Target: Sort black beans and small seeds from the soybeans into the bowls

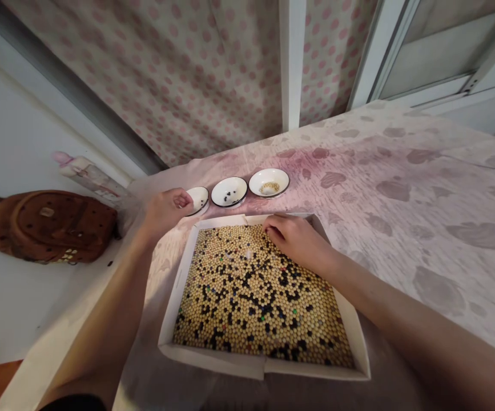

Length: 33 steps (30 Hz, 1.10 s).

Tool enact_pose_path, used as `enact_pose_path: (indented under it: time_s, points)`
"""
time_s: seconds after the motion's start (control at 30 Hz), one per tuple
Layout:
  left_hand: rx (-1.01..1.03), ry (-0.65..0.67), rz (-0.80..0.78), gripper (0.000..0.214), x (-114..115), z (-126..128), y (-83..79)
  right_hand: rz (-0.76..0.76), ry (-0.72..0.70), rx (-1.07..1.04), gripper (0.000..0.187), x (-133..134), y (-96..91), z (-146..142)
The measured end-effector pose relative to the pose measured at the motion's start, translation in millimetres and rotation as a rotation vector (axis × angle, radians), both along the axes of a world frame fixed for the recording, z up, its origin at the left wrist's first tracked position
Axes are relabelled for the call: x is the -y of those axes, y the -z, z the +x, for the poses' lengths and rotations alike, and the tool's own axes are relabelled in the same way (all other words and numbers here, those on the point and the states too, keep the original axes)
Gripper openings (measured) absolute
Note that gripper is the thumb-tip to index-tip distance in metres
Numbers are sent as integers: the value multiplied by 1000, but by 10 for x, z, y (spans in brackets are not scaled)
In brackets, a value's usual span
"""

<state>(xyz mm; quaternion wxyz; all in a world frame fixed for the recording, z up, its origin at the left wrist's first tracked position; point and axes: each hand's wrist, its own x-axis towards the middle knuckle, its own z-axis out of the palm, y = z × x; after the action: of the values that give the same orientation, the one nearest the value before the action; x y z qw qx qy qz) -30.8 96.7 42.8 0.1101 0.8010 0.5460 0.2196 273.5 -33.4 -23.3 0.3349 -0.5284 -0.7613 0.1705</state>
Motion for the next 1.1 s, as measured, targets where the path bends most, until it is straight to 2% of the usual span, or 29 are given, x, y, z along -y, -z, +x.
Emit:
enact_pose_path:
  time_s: [0.1,0.3,0.47,0.57,0.63,0.7,0.8,0.93,1.1]
  points:
    - [-43,-24,-43,8,-117,-103,86,-3,6,10,25,1,-2,-1]
    - [-89,-7,-131,17,-93,-166,145,-4,8,3,25,8,-6,-1]
    - [-137,18,-62,22,-46,-190,101,7,-2,-13,23,6,-3,2]
    - [-86,15,26,19,127,-95,32,7,1,-4,24,3,6,2]
    - [4,103,-2,17,318,39,-11,3,4,-3,24,0,13,1]
    - [78,277,-94,14,527,211,-30,-2,11,3,24,-2,18,3]
    - [51,494,-166,11,759,465,10,-3,14,17,25,-5,19,7]
    - [-43,545,-167,12,821,675,140,8,10,15,25,-3,14,11]
    - [-113,592,-177,14,784,778,215,8,-6,8,25,-6,32,16]
